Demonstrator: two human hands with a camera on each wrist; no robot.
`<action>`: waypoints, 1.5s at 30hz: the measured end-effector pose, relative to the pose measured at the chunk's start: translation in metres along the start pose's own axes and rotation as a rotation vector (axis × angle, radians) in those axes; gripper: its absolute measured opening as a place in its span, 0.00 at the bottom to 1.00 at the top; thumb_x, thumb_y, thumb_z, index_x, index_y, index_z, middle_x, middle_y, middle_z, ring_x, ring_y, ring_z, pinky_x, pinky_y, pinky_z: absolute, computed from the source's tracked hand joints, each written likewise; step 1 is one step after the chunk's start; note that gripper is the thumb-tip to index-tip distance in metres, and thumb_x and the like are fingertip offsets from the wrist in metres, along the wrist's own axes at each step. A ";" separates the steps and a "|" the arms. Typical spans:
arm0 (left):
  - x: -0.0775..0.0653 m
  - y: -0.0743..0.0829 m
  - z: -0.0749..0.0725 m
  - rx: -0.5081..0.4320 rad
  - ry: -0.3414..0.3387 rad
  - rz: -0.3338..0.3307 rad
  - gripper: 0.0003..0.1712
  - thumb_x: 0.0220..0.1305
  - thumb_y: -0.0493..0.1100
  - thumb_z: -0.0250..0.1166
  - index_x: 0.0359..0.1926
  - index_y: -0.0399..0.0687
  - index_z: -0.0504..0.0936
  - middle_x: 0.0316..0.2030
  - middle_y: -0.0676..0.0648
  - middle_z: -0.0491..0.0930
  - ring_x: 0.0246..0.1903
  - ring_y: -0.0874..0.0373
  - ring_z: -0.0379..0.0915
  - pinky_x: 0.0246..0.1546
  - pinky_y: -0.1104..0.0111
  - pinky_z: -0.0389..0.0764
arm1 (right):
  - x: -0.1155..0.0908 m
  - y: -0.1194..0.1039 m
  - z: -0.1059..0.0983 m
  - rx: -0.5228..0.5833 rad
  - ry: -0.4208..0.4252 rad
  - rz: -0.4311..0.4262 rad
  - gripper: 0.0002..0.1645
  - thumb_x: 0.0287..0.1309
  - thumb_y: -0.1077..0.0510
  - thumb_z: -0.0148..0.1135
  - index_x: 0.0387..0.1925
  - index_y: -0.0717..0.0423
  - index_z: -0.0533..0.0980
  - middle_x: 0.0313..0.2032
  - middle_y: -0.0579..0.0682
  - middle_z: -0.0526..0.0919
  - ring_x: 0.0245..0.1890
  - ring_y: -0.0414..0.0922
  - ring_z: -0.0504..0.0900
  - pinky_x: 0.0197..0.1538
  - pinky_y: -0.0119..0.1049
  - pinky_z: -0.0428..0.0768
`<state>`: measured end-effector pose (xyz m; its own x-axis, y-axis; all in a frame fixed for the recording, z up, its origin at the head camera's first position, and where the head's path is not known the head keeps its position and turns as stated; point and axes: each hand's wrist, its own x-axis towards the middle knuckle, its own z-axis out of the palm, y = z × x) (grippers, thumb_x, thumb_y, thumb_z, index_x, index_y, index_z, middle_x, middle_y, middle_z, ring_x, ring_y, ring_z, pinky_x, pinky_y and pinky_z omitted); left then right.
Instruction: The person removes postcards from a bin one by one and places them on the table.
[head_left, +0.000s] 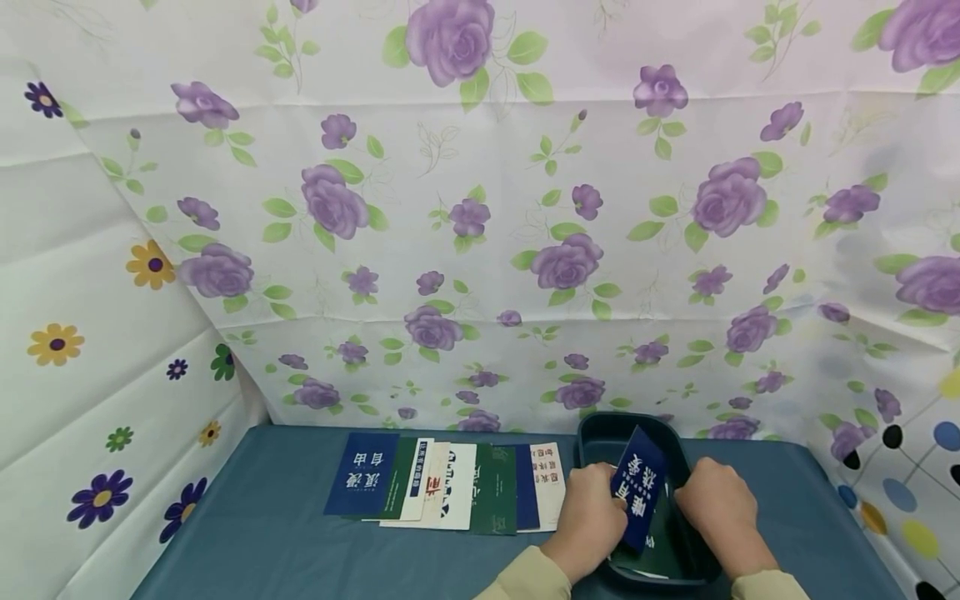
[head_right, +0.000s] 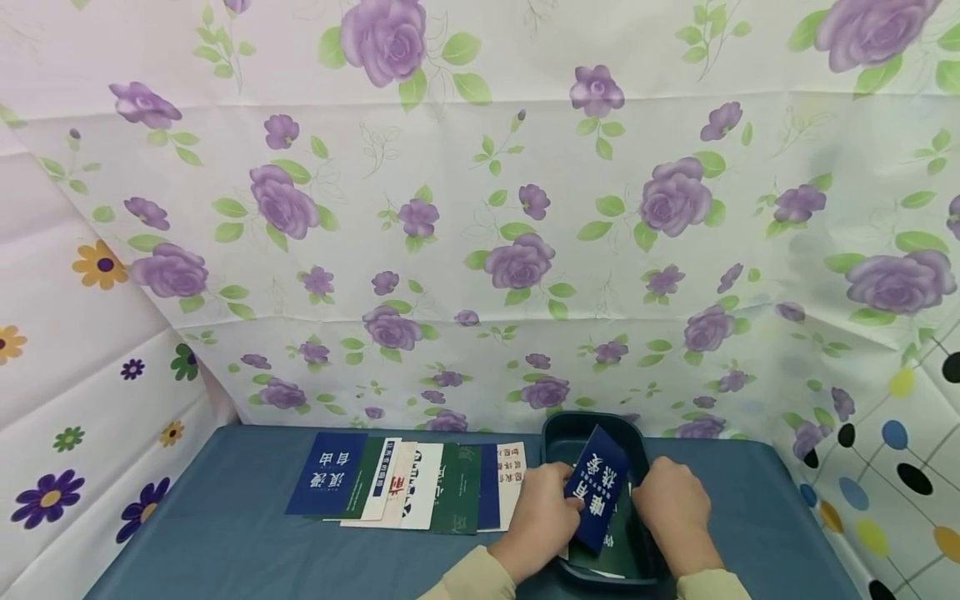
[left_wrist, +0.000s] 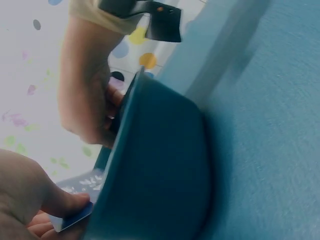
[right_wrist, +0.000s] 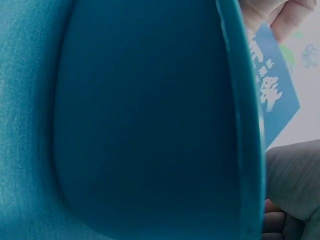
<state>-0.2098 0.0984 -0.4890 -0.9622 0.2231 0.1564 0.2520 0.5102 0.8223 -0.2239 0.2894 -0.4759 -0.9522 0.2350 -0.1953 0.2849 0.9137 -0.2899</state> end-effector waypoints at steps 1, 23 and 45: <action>0.000 -0.001 -0.002 -0.019 0.008 -0.007 0.15 0.51 0.31 0.66 0.42 0.47 0.81 0.32 0.57 0.79 0.33 0.71 0.73 0.30 0.77 0.72 | 0.000 0.000 0.000 0.000 0.001 0.000 0.12 0.51 0.54 0.60 0.30 0.61 0.74 0.24 0.54 0.75 0.22 0.48 0.73 0.22 0.44 0.70; 0.010 -0.026 -0.088 -0.109 0.282 0.025 0.07 0.56 0.34 0.64 0.38 0.45 0.83 0.25 0.56 0.79 0.22 0.68 0.74 0.21 0.74 0.74 | 0.001 0.002 0.003 0.015 -0.004 0.008 0.12 0.51 0.55 0.59 0.31 0.61 0.73 0.24 0.53 0.75 0.22 0.49 0.73 0.22 0.45 0.70; -0.009 -0.081 -0.189 0.090 0.541 -0.070 0.15 0.58 0.40 0.66 0.46 0.41 0.81 0.28 0.50 0.78 0.23 0.63 0.73 0.19 0.71 0.73 | 0.002 0.001 0.001 0.013 0.008 0.005 0.16 0.51 0.55 0.60 0.35 0.64 0.74 0.26 0.55 0.76 0.23 0.49 0.73 0.23 0.46 0.71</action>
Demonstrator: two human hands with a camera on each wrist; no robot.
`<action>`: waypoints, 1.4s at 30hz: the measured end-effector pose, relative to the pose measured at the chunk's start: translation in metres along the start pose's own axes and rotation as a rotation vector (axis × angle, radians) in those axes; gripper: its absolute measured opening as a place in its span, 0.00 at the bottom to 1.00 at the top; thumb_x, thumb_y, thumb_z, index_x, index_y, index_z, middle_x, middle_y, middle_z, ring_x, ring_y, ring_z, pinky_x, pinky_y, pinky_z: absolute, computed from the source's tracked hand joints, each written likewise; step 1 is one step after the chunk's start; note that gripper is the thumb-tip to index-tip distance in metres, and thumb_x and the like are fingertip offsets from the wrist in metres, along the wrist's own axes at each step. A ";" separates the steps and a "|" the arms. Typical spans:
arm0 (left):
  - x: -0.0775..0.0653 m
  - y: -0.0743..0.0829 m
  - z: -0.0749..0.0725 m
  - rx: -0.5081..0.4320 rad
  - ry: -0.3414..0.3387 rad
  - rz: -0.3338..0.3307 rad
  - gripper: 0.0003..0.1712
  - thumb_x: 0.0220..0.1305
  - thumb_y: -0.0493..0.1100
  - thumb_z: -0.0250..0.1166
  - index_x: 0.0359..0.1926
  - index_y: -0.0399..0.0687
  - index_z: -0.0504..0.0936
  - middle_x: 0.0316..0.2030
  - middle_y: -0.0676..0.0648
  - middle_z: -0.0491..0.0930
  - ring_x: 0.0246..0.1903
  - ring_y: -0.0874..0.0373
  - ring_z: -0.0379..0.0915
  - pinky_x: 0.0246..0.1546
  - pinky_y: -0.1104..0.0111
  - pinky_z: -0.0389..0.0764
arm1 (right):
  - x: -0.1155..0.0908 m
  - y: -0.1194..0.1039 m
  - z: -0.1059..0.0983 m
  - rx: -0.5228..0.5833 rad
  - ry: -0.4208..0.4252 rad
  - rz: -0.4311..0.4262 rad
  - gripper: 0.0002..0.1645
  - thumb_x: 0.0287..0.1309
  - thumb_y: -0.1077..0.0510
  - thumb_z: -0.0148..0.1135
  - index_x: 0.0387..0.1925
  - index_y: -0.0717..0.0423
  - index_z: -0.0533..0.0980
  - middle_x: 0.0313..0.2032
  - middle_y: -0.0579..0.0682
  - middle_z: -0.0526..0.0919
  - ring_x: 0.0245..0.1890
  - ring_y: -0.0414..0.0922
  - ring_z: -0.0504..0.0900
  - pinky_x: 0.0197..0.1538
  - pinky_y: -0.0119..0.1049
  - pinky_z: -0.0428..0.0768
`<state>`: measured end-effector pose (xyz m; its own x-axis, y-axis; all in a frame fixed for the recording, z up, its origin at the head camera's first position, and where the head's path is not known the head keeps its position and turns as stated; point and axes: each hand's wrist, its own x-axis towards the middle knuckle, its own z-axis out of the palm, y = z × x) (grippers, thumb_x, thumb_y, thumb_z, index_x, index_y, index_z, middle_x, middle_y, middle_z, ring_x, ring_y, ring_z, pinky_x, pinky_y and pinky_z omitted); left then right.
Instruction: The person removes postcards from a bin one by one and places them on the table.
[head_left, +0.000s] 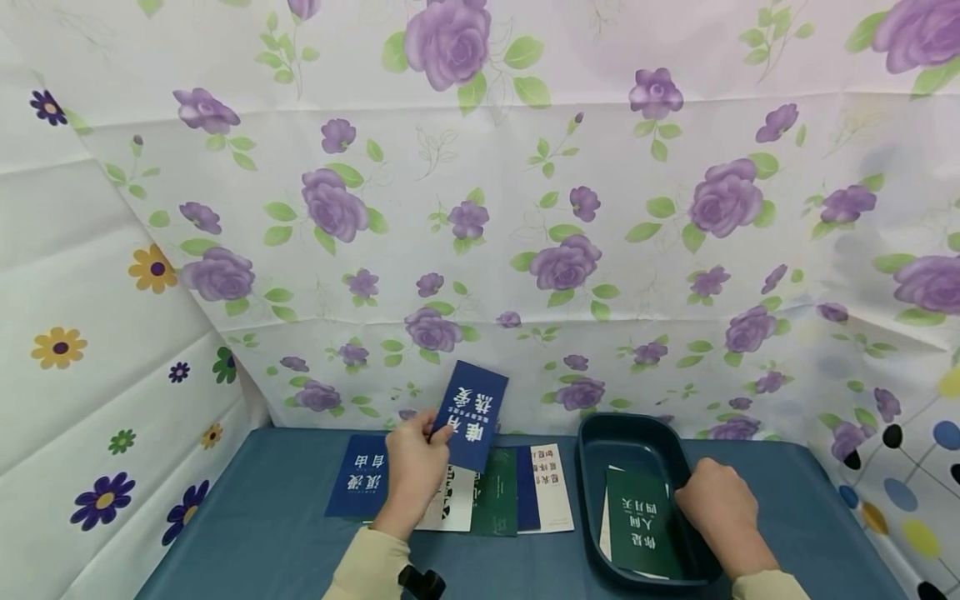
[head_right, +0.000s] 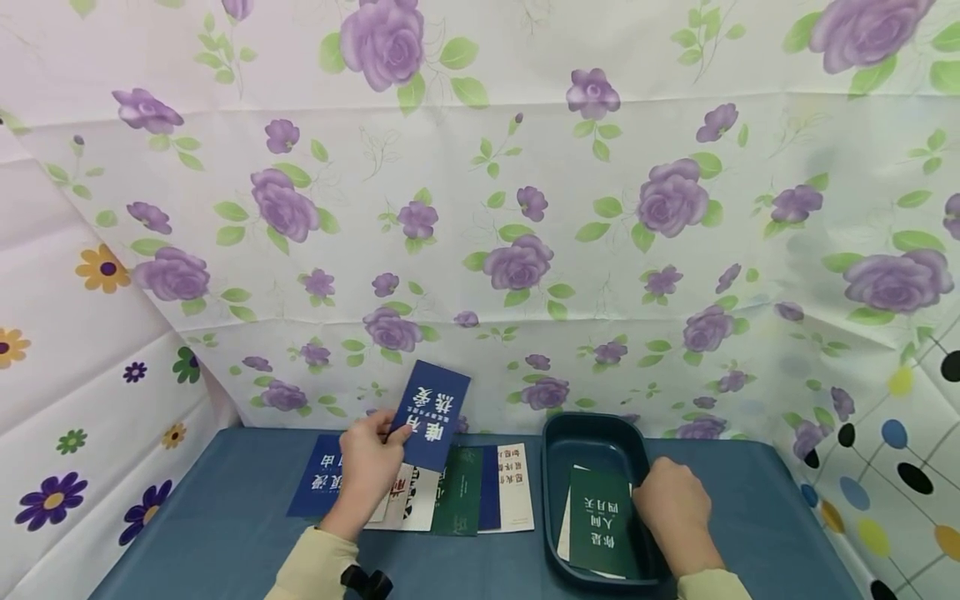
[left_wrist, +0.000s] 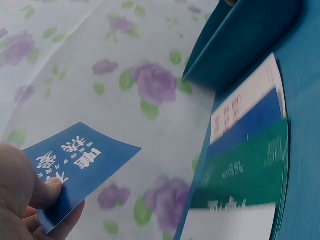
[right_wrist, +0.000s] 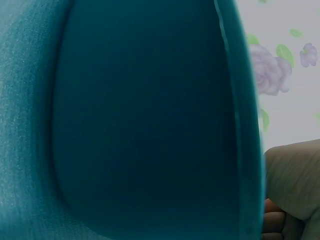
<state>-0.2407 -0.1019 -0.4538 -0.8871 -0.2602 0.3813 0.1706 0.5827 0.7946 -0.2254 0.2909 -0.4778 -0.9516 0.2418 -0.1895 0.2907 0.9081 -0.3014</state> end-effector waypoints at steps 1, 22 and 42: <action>0.001 -0.003 -0.004 0.009 0.009 -0.002 0.15 0.58 0.40 0.66 0.46 0.41 0.81 0.29 0.49 0.78 0.23 0.63 0.74 0.20 0.71 0.73 | 0.000 0.000 0.000 0.000 -0.002 0.003 0.15 0.51 0.55 0.60 0.35 0.64 0.74 0.26 0.55 0.76 0.23 0.49 0.73 0.23 0.46 0.71; 0.009 -0.085 -0.085 0.287 0.131 -0.137 0.12 0.59 0.37 0.60 0.45 0.41 0.80 0.32 0.43 0.80 0.25 0.52 0.76 0.20 0.61 0.73 | 0.000 0.000 0.001 -0.010 0.015 -0.008 0.16 0.51 0.54 0.61 0.34 0.64 0.74 0.25 0.55 0.76 0.22 0.49 0.73 0.22 0.46 0.72; 0.014 -0.139 -0.104 0.445 0.026 -0.270 0.15 0.55 0.34 0.61 0.44 0.31 0.78 0.40 0.32 0.77 0.42 0.36 0.73 0.36 0.47 0.73 | -0.001 0.003 0.001 -0.002 0.041 -0.008 0.14 0.50 0.54 0.62 0.31 0.62 0.74 0.25 0.55 0.75 0.22 0.50 0.73 0.22 0.47 0.71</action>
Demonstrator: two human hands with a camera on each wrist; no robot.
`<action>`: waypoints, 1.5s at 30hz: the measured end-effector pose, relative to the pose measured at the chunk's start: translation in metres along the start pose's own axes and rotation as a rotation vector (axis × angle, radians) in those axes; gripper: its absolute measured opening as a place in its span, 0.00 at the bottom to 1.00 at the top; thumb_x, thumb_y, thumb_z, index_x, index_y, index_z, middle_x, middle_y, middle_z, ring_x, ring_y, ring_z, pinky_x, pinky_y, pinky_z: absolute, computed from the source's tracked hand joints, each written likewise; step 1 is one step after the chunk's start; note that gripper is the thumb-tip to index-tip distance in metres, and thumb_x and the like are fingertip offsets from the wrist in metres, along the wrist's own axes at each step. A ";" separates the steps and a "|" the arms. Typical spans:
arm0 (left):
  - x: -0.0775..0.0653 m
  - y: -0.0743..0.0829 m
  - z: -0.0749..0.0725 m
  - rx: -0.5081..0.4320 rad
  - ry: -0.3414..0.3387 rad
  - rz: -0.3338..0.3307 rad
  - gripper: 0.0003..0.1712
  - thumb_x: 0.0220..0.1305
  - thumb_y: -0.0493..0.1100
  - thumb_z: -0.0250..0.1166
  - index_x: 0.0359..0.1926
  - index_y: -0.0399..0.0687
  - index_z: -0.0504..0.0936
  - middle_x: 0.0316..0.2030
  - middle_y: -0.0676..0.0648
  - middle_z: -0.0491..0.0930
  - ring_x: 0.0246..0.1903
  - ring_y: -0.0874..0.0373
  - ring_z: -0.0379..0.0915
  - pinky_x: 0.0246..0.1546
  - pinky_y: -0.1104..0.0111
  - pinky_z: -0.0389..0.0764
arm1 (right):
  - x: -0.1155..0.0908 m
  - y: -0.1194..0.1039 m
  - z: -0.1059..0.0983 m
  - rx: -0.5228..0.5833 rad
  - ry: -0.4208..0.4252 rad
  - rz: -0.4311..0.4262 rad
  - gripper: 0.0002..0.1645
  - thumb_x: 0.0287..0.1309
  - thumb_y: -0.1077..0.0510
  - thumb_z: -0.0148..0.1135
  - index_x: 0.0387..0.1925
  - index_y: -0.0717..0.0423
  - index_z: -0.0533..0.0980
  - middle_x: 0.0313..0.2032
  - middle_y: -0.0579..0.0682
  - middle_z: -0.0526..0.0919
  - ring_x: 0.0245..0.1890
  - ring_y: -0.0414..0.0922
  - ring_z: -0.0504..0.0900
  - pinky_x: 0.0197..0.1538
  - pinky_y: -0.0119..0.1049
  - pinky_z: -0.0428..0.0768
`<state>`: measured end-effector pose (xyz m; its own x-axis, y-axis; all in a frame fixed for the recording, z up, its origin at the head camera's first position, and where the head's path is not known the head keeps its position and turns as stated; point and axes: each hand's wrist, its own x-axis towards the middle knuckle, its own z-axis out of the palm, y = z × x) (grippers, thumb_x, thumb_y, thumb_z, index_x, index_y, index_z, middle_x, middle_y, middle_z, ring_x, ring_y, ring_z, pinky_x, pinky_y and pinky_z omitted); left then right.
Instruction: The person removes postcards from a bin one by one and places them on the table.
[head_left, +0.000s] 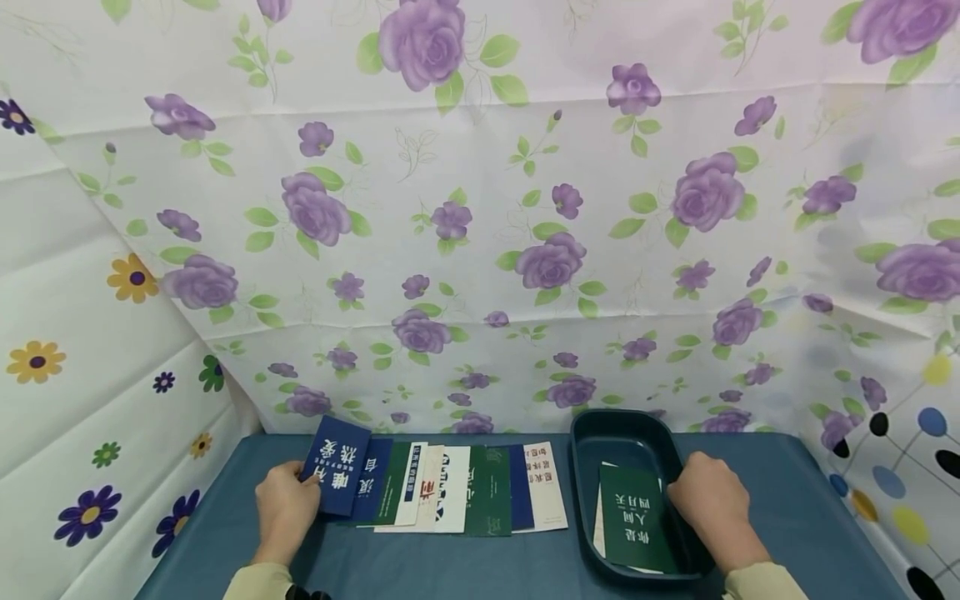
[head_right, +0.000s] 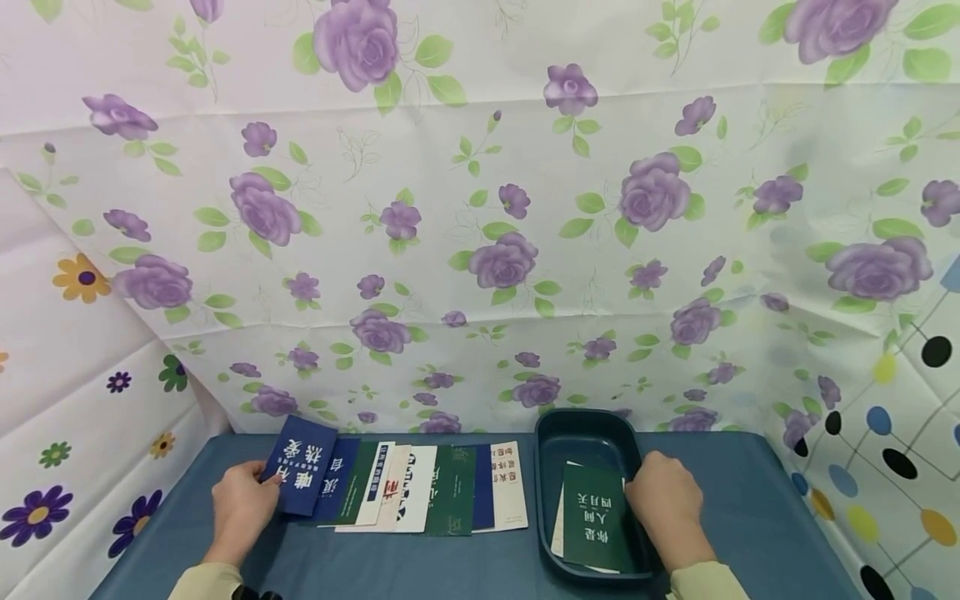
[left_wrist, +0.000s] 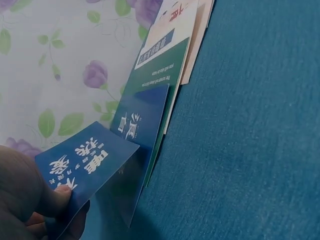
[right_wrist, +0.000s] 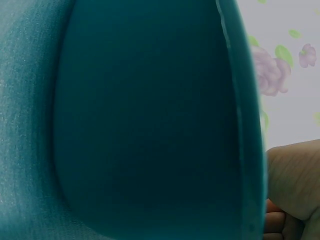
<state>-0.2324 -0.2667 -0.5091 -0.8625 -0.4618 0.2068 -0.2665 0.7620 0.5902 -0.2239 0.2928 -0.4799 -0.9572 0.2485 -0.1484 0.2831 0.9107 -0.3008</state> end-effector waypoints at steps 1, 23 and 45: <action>0.000 -0.001 0.002 0.002 -0.002 -0.002 0.15 0.55 0.34 0.61 0.44 0.30 0.78 0.40 0.32 0.77 0.42 0.37 0.73 0.36 0.48 0.73 | 0.000 0.000 0.000 0.001 -0.001 0.000 0.14 0.49 0.54 0.62 0.31 0.62 0.74 0.25 0.55 0.76 0.22 0.50 0.73 0.22 0.47 0.71; 0.003 -0.008 0.017 0.063 -0.073 -0.044 0.06 0.50 0.35 0.59 0.28 0.34 0.79 0.23 0.40 0.77 0.24 0.49 0.73 0.23 0.54 0.72 | 0.001 -0.001 0.000 0.002 -0.010 0.002 0.11 0.51 0.54 0.60 0.28 0.60 0.73 0.23 0.53 0.75 0.21 0.49 0.73 0.22 0.46 0.71; -0.003 -0.008 0.018 0.142 -0.074 -0.093 0.07 0.49 0.37 0.59 0.19 0.41 0.72 0.19 0.44 0.71 0.21 0.50 0.68 0.18 0.55 0.67 | 0.000 0.000 0.001 0.000 0.003 0.001 0.12 0.49 0.54 0.61 0.28 0.61 0.74 0.23 0.54 0.75 0.22 0.49 0.73 0.22 0.47 0.71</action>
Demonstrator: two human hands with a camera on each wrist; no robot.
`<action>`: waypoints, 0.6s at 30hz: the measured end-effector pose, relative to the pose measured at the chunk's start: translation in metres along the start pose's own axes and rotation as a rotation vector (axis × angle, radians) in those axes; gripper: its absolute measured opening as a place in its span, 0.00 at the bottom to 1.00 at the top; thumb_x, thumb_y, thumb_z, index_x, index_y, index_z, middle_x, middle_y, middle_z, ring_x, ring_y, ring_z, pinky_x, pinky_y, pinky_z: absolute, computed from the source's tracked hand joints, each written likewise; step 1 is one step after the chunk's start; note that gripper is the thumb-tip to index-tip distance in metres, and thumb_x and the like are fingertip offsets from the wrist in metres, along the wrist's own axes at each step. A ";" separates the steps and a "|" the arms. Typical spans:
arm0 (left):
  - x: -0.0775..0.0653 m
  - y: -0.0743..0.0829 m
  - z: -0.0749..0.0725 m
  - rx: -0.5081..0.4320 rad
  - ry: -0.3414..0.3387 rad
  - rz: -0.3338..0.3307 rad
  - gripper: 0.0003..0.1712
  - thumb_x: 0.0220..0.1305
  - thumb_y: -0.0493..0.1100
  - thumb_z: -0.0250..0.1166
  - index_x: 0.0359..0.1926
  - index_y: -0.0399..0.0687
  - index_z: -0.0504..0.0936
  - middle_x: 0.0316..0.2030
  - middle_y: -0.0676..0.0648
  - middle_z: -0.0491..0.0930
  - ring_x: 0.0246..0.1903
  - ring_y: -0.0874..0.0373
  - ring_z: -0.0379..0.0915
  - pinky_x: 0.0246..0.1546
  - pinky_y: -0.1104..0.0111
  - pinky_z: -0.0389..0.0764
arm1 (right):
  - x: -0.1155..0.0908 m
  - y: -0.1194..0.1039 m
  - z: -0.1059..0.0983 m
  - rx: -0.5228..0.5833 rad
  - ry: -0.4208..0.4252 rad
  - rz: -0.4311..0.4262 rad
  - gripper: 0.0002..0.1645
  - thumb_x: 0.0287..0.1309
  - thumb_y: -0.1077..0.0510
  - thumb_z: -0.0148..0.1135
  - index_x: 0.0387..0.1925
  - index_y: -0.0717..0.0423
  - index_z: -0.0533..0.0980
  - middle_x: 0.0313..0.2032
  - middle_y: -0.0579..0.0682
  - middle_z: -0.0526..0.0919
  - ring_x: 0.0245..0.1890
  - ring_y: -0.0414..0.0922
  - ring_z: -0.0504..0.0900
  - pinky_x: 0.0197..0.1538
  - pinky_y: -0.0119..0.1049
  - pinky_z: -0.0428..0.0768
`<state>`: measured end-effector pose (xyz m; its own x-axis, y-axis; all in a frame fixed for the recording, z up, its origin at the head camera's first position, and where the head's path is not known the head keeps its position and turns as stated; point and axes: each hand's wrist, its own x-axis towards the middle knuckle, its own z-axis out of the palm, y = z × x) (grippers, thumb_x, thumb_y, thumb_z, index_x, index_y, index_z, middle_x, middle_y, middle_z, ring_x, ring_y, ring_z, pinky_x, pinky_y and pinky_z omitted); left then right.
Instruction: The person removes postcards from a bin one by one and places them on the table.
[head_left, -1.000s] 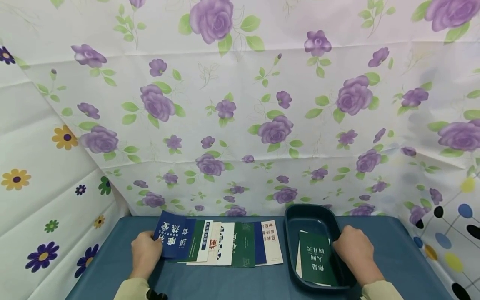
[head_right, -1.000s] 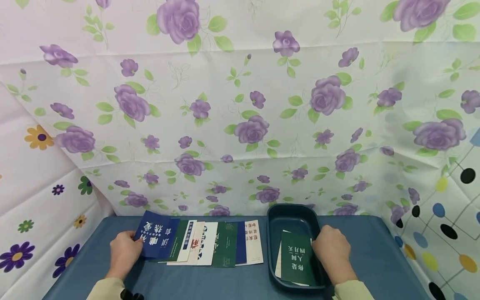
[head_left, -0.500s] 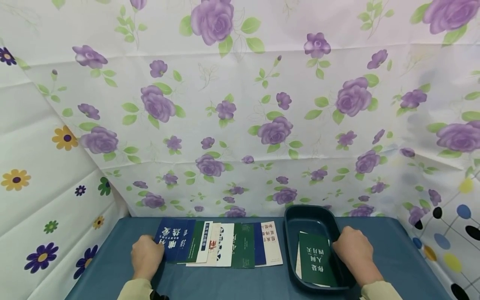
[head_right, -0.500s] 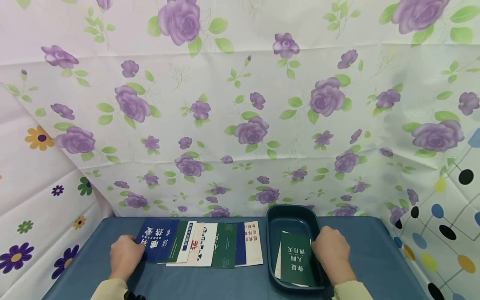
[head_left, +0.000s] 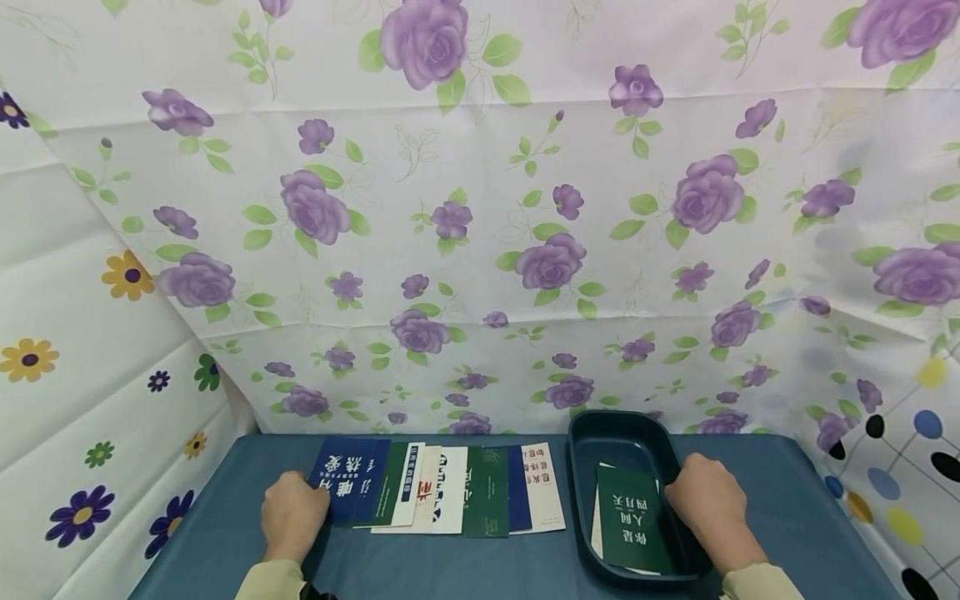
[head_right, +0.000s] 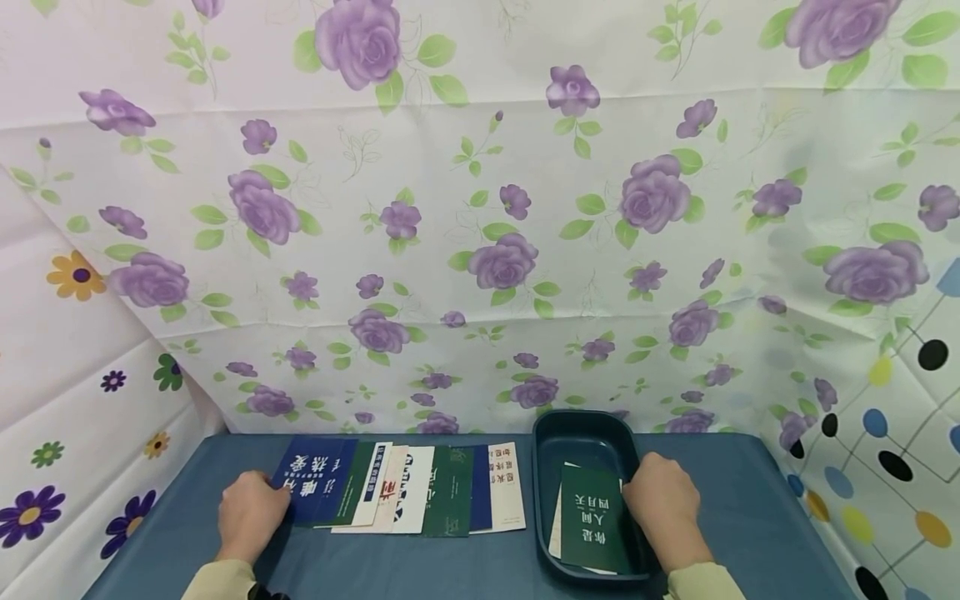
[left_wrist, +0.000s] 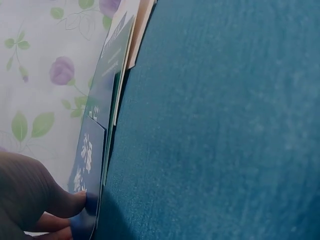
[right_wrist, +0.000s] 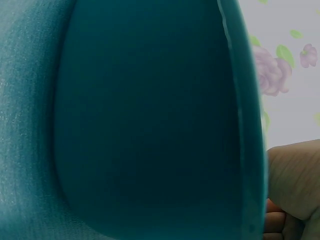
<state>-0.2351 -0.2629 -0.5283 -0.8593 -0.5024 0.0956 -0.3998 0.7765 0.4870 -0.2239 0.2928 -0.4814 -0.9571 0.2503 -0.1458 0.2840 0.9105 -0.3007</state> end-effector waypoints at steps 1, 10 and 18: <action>0.000 0.000 0.000 0.006 0.005 0.011 0.07 0.48 0.38 0.59 0.19 0.40 0.73 0.19 0.43 0.71 0.22 0.48 0.70 0.19 0.54 0.68 | 0.000 0.000 0.000 -0.001 0.001 -0.001 0.12 0.49 0.54 0.61 0.29 0.61 0.74 0.23 0.54 0.75 0.22 0.49 0.73 0.22 0.47 0.71; 0.003 0.000 0.000 0.062 0.013 0.050 0.09 0.49 0.38 0.60 0.27 0.32 0.75 0.25 0.36 0.72 0.30 0.38 0.72 0.24 0.47 0.72 | -0.002 -0.001 -0.002 0.003 0.001 -0.006 0.12 0.50 0.55 0.61 0.30 0.62 0.74 0.22 0.53 0.74 0.21 0.49 0.73 0.21 0.46 0.71; 0.004 0.000 -0.004 0.016 0.027 0.013 0.18 0.48 0.40 0.63 0.38 0.30 0.77 0.33 0.31 0.76 0.33 0.38 0.74 0.29 0.47 0.73 | -0.005 -0.002 -0.002 0.014 -0.024 -0.007 0.09 0.52 0.56 0.59 0.24 0.57 0.72 0.19 0.51 0.72 0.19 0.47 0.72 0.21 0.44 0.70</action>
<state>-0.2372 -0.2661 -0.5249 -0.8555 -0.5024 0.1256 -0.3941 0.7889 0.4716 -0.2198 0.2903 -0.4783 -0.9575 0.2361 -0.1659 0.2783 0.9073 -0.3153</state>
